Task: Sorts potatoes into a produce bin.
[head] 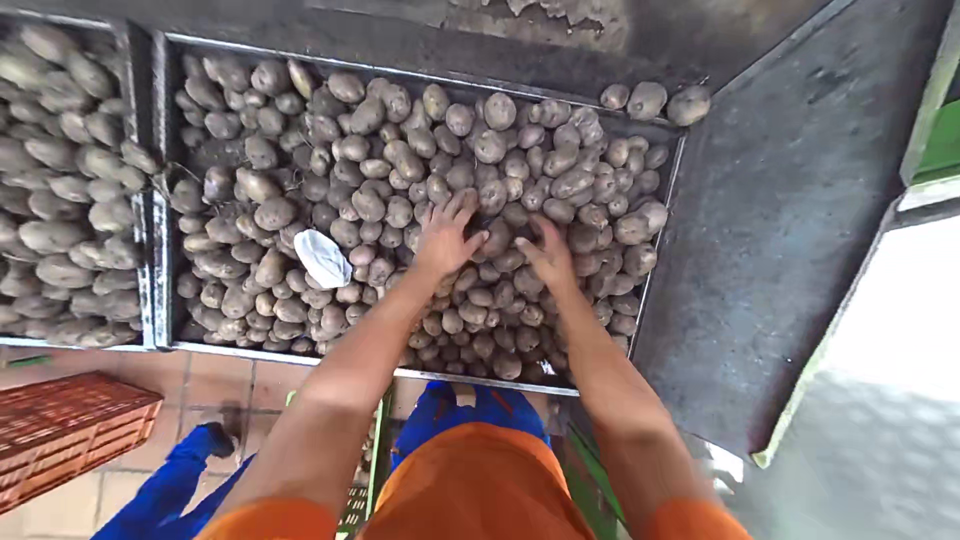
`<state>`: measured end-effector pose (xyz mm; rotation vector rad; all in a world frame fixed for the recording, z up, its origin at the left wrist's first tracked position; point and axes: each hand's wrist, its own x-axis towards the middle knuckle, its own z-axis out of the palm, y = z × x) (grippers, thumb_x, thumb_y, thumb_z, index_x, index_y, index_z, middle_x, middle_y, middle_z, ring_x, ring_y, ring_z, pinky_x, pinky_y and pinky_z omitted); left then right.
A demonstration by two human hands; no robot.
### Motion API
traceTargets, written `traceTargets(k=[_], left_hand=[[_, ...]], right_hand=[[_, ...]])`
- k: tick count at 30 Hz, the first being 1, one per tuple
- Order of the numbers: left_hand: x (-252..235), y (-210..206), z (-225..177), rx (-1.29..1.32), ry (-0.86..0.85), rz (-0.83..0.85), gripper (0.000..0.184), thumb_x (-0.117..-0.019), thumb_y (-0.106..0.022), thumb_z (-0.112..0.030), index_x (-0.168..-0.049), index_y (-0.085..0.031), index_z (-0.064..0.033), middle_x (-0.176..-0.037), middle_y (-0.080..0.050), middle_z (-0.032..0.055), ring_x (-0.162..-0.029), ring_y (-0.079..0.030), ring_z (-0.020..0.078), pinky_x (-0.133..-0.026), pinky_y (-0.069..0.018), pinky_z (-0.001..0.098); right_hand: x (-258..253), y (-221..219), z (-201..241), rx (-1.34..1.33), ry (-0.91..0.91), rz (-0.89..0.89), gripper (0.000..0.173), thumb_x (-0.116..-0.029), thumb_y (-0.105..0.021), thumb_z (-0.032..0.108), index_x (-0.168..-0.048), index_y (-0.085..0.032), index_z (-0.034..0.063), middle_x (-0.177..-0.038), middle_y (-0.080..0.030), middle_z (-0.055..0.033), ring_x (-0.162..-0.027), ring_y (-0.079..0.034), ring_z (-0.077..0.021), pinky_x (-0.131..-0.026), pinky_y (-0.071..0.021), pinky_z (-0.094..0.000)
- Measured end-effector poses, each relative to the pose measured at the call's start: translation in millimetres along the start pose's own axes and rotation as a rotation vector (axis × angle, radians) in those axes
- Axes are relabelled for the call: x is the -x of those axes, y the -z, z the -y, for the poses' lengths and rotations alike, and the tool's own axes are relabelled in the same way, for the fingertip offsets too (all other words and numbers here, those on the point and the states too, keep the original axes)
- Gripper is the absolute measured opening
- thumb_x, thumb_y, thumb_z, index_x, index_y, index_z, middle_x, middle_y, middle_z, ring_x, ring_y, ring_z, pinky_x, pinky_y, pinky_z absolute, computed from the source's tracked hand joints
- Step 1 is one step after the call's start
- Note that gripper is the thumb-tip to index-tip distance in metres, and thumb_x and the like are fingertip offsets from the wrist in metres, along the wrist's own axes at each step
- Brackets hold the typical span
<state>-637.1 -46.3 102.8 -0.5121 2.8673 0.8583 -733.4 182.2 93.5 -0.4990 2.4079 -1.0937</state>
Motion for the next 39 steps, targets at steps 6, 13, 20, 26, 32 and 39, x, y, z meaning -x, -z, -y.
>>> traceTargets(k=[6,13,20,26,32,39], left_hand=[[-23.3,-25.1,6.1,-0.341,-0.036,0.204,0.065,-0.0970,-0.038,-0.076,-0.136,-0.067,-0.0329,-0.163,-0.042,-0.0029,-0.153,-0.032,0.0334,-0.122,-0.0198,0.0684],[73.4,-66.3,6.1,-0.376,-0.170,-0.016,0.044,-0.1023,-0.048,-0.054,-0.134,-0.068,-0.0302,-0.155,-0.053,-0.0018,-0.147,-0.043,0.0347,-0.116,-0.0273,0.0704],[107.9,-73.3,21.4,-0.199,0.275,-0.232,0.038,-0.0925,-0.067,-0.029,-0.129,-0.071,-0.0196,-0.147,-0.056,0.0189,-0.137,-0.050,0.0436,-0.110,-0.0454,0.0582],[137.5,-80.2,5.6,0.110,0.278,0.259,0.048,-0.0879,-0.077,-0.034,-0.131,-0.068,-0.0163,-0.152,-0.050,0.0176,-0.142,-0.047,0.0360,-0.116,-0.0438,0.0519],[151.5,-116.6,4.8,0.076,0.091,0.402,0.043,-0.1020,-0.060,-0.037,-0.143,-0.062,-0.0224,-0.152,-0.054,0.0084,-0.141,-0.050,0.0306,-0.115,-0.0427,0.0512],[33.7,-40.0,25.8,-0.074,0.368,0.094,0.063,-0.0966,-0.064,-0.031,-0.156,-0.045,-0.0223,-0.161,-0.041,0.0129,-0.137,-0.051,0.0399,-0.102,-0.0513,0.0604]], right_hand=[[1.7,-49.9,-18.1,0.455,0.194,0.233,0.079,-0.0853,-0.068,0.067,-0.154,-0.045,0.0343,-0.164,-0.038,-0.0004,-0.148,-0.040,-0.0273,-0.117,-0.0388,-0.0532],[84.1,-57.5,-93.2,0.431,0.267,0.280,0.068,-0.0904,-0.066,0.059,-0.150,-0.053,0.0277,-0.155,-0.051,-0.0093,-0.146,-0.043,-0.0341,-0.116,-0.0373,-0.0586],[48.5,-12.3,-79.7,0.254,0.230,0.394,0.046,-0.0982,-0.063,0.040,-0.136,-0.066,0.0158,-0.148,-0.056,-0.0124,-0.137,-0.053,-0.0300,-0.114,-0.0442,-0.0510],[-108.9,-45.8,40.9,0.483,0.432,0.482,0.058,-0.0927,-0.073,0.022,-0.147,-0.054,0.0200,-0.150,-0.051,-0.0142,-0.129,-0.057,-0.0406,-0.101,-0.0504,-0.0632],[-112.8,-43.4,42.1,0.717,0.496,0.733,0.048,-0.0843,-0.078,0.043,-0.121,-0.069,0.0137,-0.121,-0.067,-0.0152,-0.103,-0.068,-0.0391,-0.084,-0.0536,-0.0650],[-9.3,52.6,-89.4,-0.814,-0.306,0.317,0.052,-0.0846,-0.060,0.019,-0.136,-0.055,0.0129,-0.117,-0.068,-0.0072,-0.098,-0.070,-0.0201,-0.081,-0.0624,-0.0400]])
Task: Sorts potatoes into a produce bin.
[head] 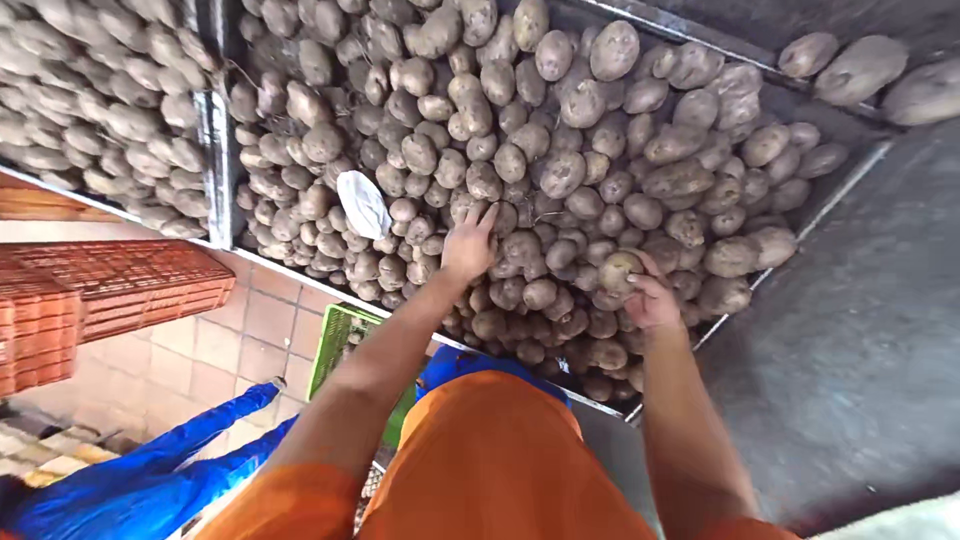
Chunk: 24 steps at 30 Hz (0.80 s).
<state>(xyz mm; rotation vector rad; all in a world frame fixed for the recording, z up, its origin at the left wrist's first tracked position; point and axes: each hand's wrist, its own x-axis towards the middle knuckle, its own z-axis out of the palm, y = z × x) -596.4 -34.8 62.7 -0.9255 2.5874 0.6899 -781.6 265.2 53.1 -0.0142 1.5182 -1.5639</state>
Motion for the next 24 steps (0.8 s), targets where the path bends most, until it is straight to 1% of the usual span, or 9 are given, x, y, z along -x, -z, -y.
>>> traceTargets(k=[1,3,6,8,13,15,19,21,24], left_hand=[[-15.5,8.5,-11.2,-0.102,-0.009,0.085,0.068,-0.0923,-0.066,-0.032,-0.156,-0.045,-0.0251,-0.160,-0.039,0.0161,-0.132,-0.054,0.0439,-0.094,-0.0535,0.0642],[-32.2,19.5,-31.4,-0.231,-0.006,0.227,0.079,-0.0819,-0.072,-0.033,-0.155,-0.045,-0.0280,-0.157,-0.037,0.0210,-0.120,-0.059,0.0481,-0.081,-0.0561,0.0689],[-32.0,26.5,-33.1,-0.338,-0.103,0.286,0.074,-0.0833,-0.077,-0.030,-0.151,-0.049,-0.0221,-0.153,-0.039,0.0256,-0.131,-0.051,0.0496,-0.087,-0.0550,0.0668],[-26.9,27.9,-21.9,-0.388,-0.194,0.284,0.066,-0.0850,-0.076,-0.033,-0.146,-0.054,-0.0210,-0.151,-0.042,0.0247,-0.137,-0.047,0.0469,-0.094,-0.0539,0.0631],[-27.5,26.0,-13.1,-0.339,-0.274,0.218,0.048,-0.0935,-0.072,-0.031,-0.140,-0.060,-0.0239,-0.164,-0.035,0.0117,-0.142,-0.042,0.0437,-0.104,-0.0442,0.0673],[-28.6,18.0,-18.0,-0.346,-0.254,0.204,0.058,-0.0861,-0.075,-0.026,-0.141,-0.059,-0.0258,-0.166,-0.033,0.0042,-0.141,-0.043,0.0431,-0.097,-0.0494,0.0689],[-30.7,26.7,-37.9,-0.408,-0.200,0.314,0.070,-0.0866,-0.075,-0.016,-0.151,-0.050,-0.0208,-0.163,-0.036,0.0100,-0.135,-0.048,0.0464,-0.091,-0.0528,0.0665],[-30.0,32.2,-36.5,-0.379,-0.185,0.327,0.064,-0.0877,-0.074,-0.015,-0.148,-0.053,-0.0129,-0.154,-0.045,0.0162,-0.125,-0.057,0.0445,-0.088,-0.0563,0.0612],[-25.0,30.9,-22.6,-0.251,-0.111,0.391,0.069,-0.0854,-0.078,-0.029,-0.144,-0.053,-0.0039,-0.146,-0.052,0.0231,-0.119,-0.061,0.0458,-0.092,-0.0536,0.0650]], right_hand=[[6.9,1.9,-7.1,-0.087,-0.023,-0.089,0.037,-0.0900,-0.056,0.022,-0.125,-0.060,0.0126,-0.110,-0.070,-0.0065,-0.095,-0.070,-0.0202,-0.080,-0.0621,-0.0405],[5.5,-16.1,-10.5,0.143,-0.087,-0.236,0.027,-0.0981,-0.062,0.026,-0.114,-0.068,0.0056,-0.102,-0.073,-0.0081,-0.092,-0.070,-0.0193,-0.081,-0.0603,-0.0402],[-15.9,-61.3,-3.9,0.942,-0.248,-0.050,0.053,-0.0909,-0.073,0.037,-0.139,-0.063,0.0171,-0.133,-0.066,-0.0114,-0.123,-0.063,-0.0268,-0.104,-0.0506,-0.0540],[-26.4,-90.6,-9.7,1.296,-0.329,0.006,0.064,-0.0884,-0.071,0.043,-0.144,-0.056,0.0137,-0.135,-0.063,-0.0189,-0.124,-0.061,-0.0397,-0.100,-0.0469,-0.0672],[-36.6,-110.3,-7.5,1.528,-0.359,-0.020,0.074,-0.0871,-0.071,0.048,-0.142,-0.053,0.0022,-0.130,-0.064,-0.0246,-0.120,-0.062,-0.0443,-0.097,-0.0483,-0.0677],[-38.1,-99.6,-9.2,1.531,-0.307,0.041,0.065,-0.0863,-0.073,0.050,-0.131,-0.062,0.0040,-0.127,-0.066,-0.0235,-0.120,-0.062,-0.0436,-0.097,-0.0477,-0.0687],[-23.6,-65.2,-17.9,1.285,-0.228,0.108,0.052,-0.0863,-0.076,0.050,-0.123,-0.072,0.0136,-0.121,-0.071,-0.0153,-0.118,-0.065,-0.0340,-0.102,-0.0486,-0.0635],[3.0,-55.9,-25.9,0.997,-0.188,0.038,0.049,-0.0866,-0.078,0.039,-0.126,-0.071,0.0102,-0.124,-0.070,-0.0129,-0.119,-0.065,-0.0246,-0.105,-0.0508,-0.0524],[49.1,-63.1,-45.5,0.337,-0.131,-0.162,0.046,-0.0871,-0.067,0.027,-0.126,-0.063,0.0037,-0.110,-0.070,-0.0046,-0.099,-0.068,-0.0100,-0.087,-0.0584,-0.0327]])
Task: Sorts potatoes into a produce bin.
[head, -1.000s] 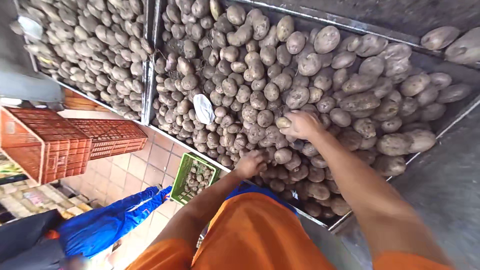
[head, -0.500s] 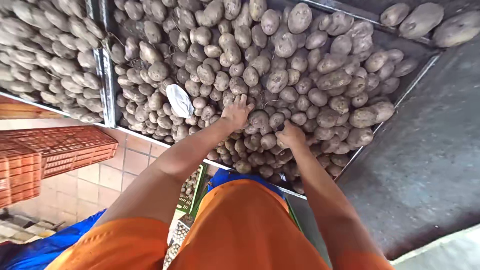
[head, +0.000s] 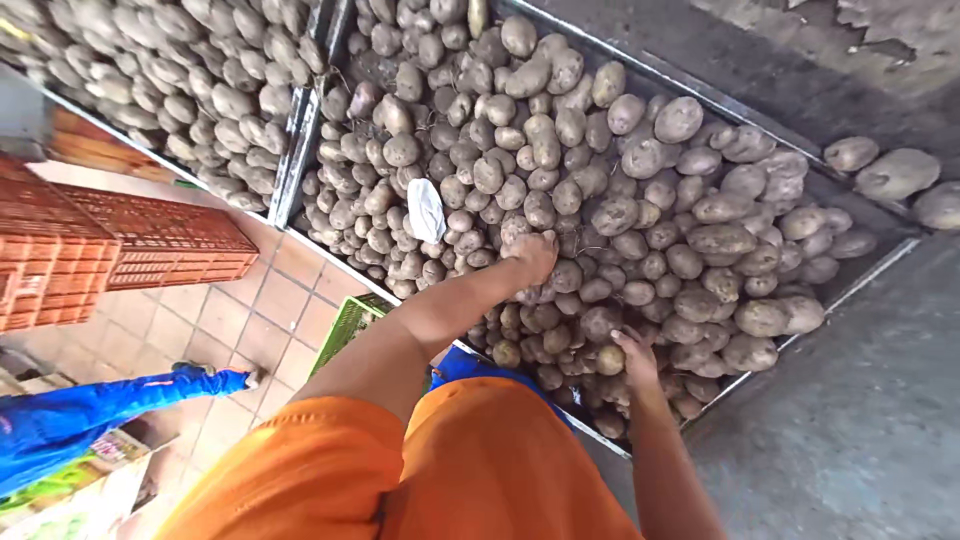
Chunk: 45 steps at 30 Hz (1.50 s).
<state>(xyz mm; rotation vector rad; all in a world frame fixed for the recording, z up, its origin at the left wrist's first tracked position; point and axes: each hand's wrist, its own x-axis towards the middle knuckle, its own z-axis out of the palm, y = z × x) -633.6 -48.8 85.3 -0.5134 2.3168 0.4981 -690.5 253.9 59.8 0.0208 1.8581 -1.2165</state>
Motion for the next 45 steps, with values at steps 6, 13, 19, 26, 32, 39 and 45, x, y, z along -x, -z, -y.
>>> traceTargets(k=[6,13,19,26,32,39,45], left_hand=[[28.8,-53.7,31.1,0.194,0.099,0.065,0.071,-0.0947,-0.061,-0.059,-0.147,-0.054,-0.0112,-0.158,-0.044,0.0192,-0.140,-0.048,0.0456,-0.103,-0.0458,0.0697],[29.5,-64.4,35.6,0.245,0.126,0.079,0.062,-0.0942,-0.066,-0.044,-0.142,-0.057,-0.0057,-0.142,-0.058,0.0246,-0.134,-0.054,0.0454,-0.105,-0.0471,0.0657],[58.6,-38.0,44.9,0.827,0.098,-0.019,0.050,-0.0950,-0.064,-0.046,-0.130,-0.065,-0.0100,-0.120,-0.071,0.0169,-0.115,-0.067,0.0320,-0.102,-0.0519,0.0575],[10.2,-17.7,57.5,0.815,0.416,-0.455,0.059,-0.0991,-0.060,-0.054,-0.139,-0.060,-0.0101,-0.148,-0.053,0.0181,-0.135,-0.054,0.0363,-0.109,-0.0481,0.0569],[-16.4,-31.3,84.8,0.993,0.307,-0.323,0.053,-0.0891,-0.079,-0.037,-0.136,-0.064,-0.0167,-0.143,-0.054,0.0192,-0.128,-0.059,0.0334,-0.106,-0.0514,0.0539],[-23.0,-40.5,84.6,1.876,0.283,-0.232,0.035,-0.0973,-0.054,-0.025,-0.129,-0.061,-0.0103,-0.112,-0.068,0.0143,-0.097,-0.067,0.0263,-0.079,-0.0577,0.0464],[-52.8,-12.1,55.8,1.569,0.598,-0.182,0.090,-0.0835,-0.066,-0.075,-0.138,-0.059,-0.0040,-0.128,-0.066,0.0237,-0.119,-0.064,0.0376,-0.098,-0.0533,0.0603]], right_hand=[[21.2,-32.9,-18.3,-0.692,-0.051,0.154,0.070,-0.0746,-0.082,0.047,-0.129,-0.054,0.0128,-0.102,-0.072,-0.0045,-0.089,-0.072,-0.0170,-0.077,-0.0634,-0.0402],[-4.9,-65.4,-6.5,-0.981,-0.136,0.474,0.077,-0.0777,-0.079,0.046,-0.139,-0.055,0.0067,-0.141,-0.059,-0.0240,-0.122,-0.064,-0.0407,-0.093,-0.0593,-0.0516],[-8.8,-78.6,3.4,-1.008,-0.106,0.483,0.078,-0.0735,-0.084,0.048,-0.135,-0.059,0.0073,-0.140,-0.061,-0.0216,-0.124,-0.063,-0.0377,-0.095,-0.0587,-0.0511],[-18.2,-78.7,25.1,-1.213,0.094,0.656,0.073,-0.0765,-0.076,0.058,-0.128,-0.065,0.0070,-0.115,-0.072,-0.0172,-0.095,-0.073,-0.0297,-0.074,-0.0633,-0.0464],[-2.0,-72.6,27.6,-1.185,0.061,0.715,0.069,-0.0800,-0.074,0.058,-0.128,-0.066,0.0089,-0.114,-0.072,-0.0153,-0.096,-0.073,-0.0279,-0.077,-0.0629,-0.0451],[15.8,-55.3,-13.0,-1.086,0.094,0.504,0.055,-0.0826,-0.072,0.060,-0.117,-0.070,0.0165,-0.102,-0.075,-0.0087,-0.088,-0.074,-0.0236,-0.069,-0.0627,-0.0446],[25.6,-36.5,-22.9,-1.079,0.138,0.452,0.057,-0.0833,-0.071,0.059,-0.120,-0.069,0.0149,-0.107,-0.074,-0.0094,-0.096,-0.073,-0.0231,-0.079,-0.0623,-0.0454]])
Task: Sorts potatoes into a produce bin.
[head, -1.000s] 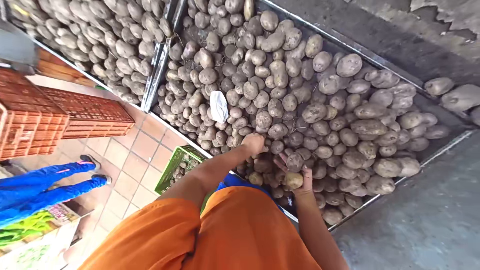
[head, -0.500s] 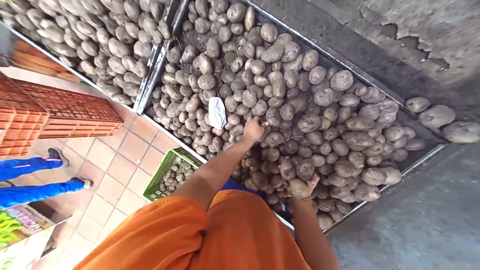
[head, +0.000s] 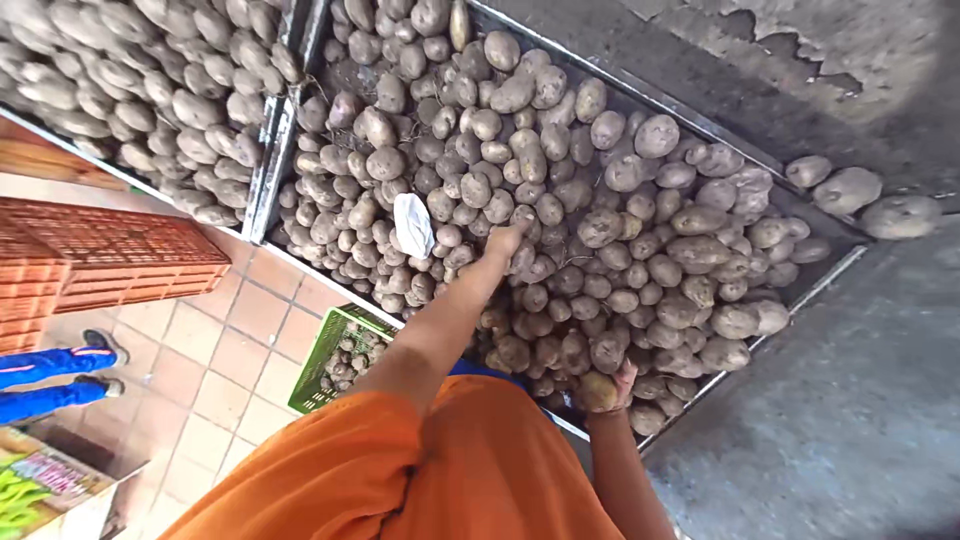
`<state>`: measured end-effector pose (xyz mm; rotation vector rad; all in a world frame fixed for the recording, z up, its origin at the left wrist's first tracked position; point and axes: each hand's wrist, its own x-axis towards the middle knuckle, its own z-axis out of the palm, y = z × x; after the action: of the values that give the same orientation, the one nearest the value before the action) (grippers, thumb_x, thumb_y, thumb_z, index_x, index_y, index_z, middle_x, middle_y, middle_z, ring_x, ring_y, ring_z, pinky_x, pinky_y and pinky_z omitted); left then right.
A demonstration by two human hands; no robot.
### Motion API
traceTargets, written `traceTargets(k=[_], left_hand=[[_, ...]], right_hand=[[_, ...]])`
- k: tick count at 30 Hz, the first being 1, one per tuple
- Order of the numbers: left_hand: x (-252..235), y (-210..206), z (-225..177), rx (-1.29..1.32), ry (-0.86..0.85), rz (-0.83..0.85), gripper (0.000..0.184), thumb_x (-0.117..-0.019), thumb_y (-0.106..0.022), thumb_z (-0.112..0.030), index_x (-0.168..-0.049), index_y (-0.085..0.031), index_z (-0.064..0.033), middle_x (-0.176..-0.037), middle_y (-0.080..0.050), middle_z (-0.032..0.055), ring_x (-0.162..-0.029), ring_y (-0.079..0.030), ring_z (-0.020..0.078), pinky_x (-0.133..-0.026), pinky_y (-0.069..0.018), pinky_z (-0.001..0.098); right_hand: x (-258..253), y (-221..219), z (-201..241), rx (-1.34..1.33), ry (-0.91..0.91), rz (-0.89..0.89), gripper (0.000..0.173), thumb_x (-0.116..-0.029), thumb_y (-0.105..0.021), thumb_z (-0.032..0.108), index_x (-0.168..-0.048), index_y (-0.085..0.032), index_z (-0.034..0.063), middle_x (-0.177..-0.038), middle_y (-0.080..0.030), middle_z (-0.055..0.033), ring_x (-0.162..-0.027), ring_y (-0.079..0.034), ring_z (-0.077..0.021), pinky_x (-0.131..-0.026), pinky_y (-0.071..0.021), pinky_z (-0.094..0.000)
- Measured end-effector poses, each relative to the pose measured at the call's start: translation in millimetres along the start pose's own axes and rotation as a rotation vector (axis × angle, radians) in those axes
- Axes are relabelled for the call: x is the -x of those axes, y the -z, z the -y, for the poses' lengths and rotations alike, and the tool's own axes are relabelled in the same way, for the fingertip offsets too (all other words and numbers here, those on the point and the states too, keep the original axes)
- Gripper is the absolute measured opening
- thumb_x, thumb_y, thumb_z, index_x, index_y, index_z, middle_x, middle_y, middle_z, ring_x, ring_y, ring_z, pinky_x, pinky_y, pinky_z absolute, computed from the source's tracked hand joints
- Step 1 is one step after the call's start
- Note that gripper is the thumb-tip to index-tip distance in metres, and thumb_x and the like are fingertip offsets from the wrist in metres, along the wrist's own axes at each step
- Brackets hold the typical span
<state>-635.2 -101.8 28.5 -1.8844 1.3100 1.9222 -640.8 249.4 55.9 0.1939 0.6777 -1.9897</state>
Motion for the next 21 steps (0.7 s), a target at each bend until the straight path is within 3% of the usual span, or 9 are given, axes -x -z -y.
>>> traceTargets(k=[2,6,10,12,14,17,18,20,21], left_hand=[[9.4,-3.6,-4.0,-0.319,-0.074,-0.093,0.092,-0.0830,-0.065,-0.076,-0.140,-0.055,-0.0045,-0.128,-0.065,0.0263,-0.121,-0.063,0.0424,-0.098,-0.0511,0.0657],[30.9,-8.4,-7.0,-0.606,-0.237,-0.234,0.082,-0.0835,-0.073,-0.065,-0.147,-0.049,-0.0189,-0.139,-0.058,0.0192,-0.113,-0.066,0.0395,-0.089,-0.0564,0.0641],[25.5,-7.5,-14.9,-0.603,-0.305,-0.139,0.081,-0.0864,-0.072,-0.062,-0.148,-0.043,-0.0201,-0.121,-0.070,0.0191,-0.111,-0.069,0.0403,-0.088,-0.0552,0.0662],[19.8,4.9,-6.6,-0.475,-0.331,0.002,0.075,-0.0853,-0.077,-0.057,-0.146,-0.050,-0.0219,-0.122,-0.070,0.0187,-0.114,-0.068,0.0392,-0.093,-0.0538,0.0661],[24.6,25.6,15.5,-0.157,-0.377,0.204,0.062,-0.0892,-0.079,-0.040,-0.140,-0.056,-0.0133,-0.126,-0.068,0.0181,-0.117,-0.066,0.0322,-0.100,-0.0539,0.0568],[72.5,77.4,79.6,0.381,-0.300,0.454,0.056,-0.1025,-0.059,-0.031,-0.151,-0.044,-0.0087,-0.132,-0.064,0.0149,-0.116,-0.066,0.0224,-0.099,-0.0558,0.0435],[93.0,99.6,111.5,0.510,-0.231,0.468,0.056,-0.1036,-0.053,-0.034,-0.154,-0.042,-0.0120,-0.128,-0.066,0.0128,-0.109,-0.067,0.0209,-0.093,-0.0576,0.0420],[118.3,144.3,181.0,0.702,-0.147,0.448,0.041,-0.1014,-0.047,-0.046,-0.125,-0.058,-0.0150,-0.091,-0.071,0.0067,-0.074,-0.068,0.0170,-0.065,-0.0594,0.0366],[126.4,168.8,218.0,0.768,-0.131,0.472,0.042,-0.1000,-0.046,-0.052,-0.115,-0.062,-0.0159,-0.083,-0.070,0.0053,-0.068,-0.066,0.0168,-0.060,-0.0581,0.0352]], right_hand=[[-3.5,-8.7,3.3,-0.035,-0.024,0.033,0.059,-0.0818,-0.072,0.059,-0.119,-0.069,0.0142,-0.106,-0.075,-0.0100,-0.093,-0.074,-0.0238,-0.076,-0.0627,-0.0448],[-20.6,-22.1,7.3,-0.074,-0.016,0.056,0.058,-0.0809,-0.074,0.056,-0.120,-0.069,0.0138,-0.108,-0.074,-0.0114,-0.094,-0.074,-0.0252,-0.074,-0.0630,-0.0455],[-40.2,-27.8,2.7,0.037,-0.005,0.072,0.057,-0.0826,-0.071,0.060,-0.121,-0.068,0.0179,-0.110,-0.074,-0.0079,-0.099,-0.072,-0.0229,-0.079,-0.0624,-0.0460],[-48.6,-37.2,-1.8,0.052,-0.044,0.065,0.057,-0.0819,-0.072,0.059,-0.119,-0.068,0.0158,-0.106,-0.074,-0.0097,-0.092,-0.073,-0.0239,-0.071,-0.0628,-0.0458],[-55.7,-47.4,-7.4,0.090,-0.107,0.024,0.057,-0.0802,-0.074,0.059,-0.117,-0.069,0.0162,-0.102,-0.074,-0.0090,-0.089,-0.074,-0.0224,-0.069,-0.0630,-0.0442],[-61.3,-75.6,-28.4,0.186,-0.298,-0.119,0.050,-0.0817,-0.070,0.058,-0.110,-0.070,0.0162,-0.096,-0.075,-0.0083,-0.084,-0.074,-0.0205,-0.067,-0.0639,-0.0418],[-59.6,-88.2,-43.2,0.245,-0.393,-0.182,0.046,-0.0880,-0.062,0.055,-0.110,-0.068,0.0155,-0.095,-0.074,-0.0083,-0.083,-0.074,-0.0202,-0.067,-0.0638,-0.0412],[-62.4,-119.1,-83.5,0.454,-0.621,-0.264,0.039,-0.1000,-0.044,0.046,-0.112,-0.061,0.0135,-0.091,-0.072,-0.0078,-0.078,-0.072,-0.0196,-0.064,-0.0622,-0.0396],[-62.9,-132.1,-109.7,0.565,-0.745,-0.260,0.037,-0.1028,-0.042,0.043,-0.112,-0.060,0.0117,-0.088,-0.071,-0.0084,-0.074,-0.070,-0.0204,-0.061,-0.0613,-0.0395]])
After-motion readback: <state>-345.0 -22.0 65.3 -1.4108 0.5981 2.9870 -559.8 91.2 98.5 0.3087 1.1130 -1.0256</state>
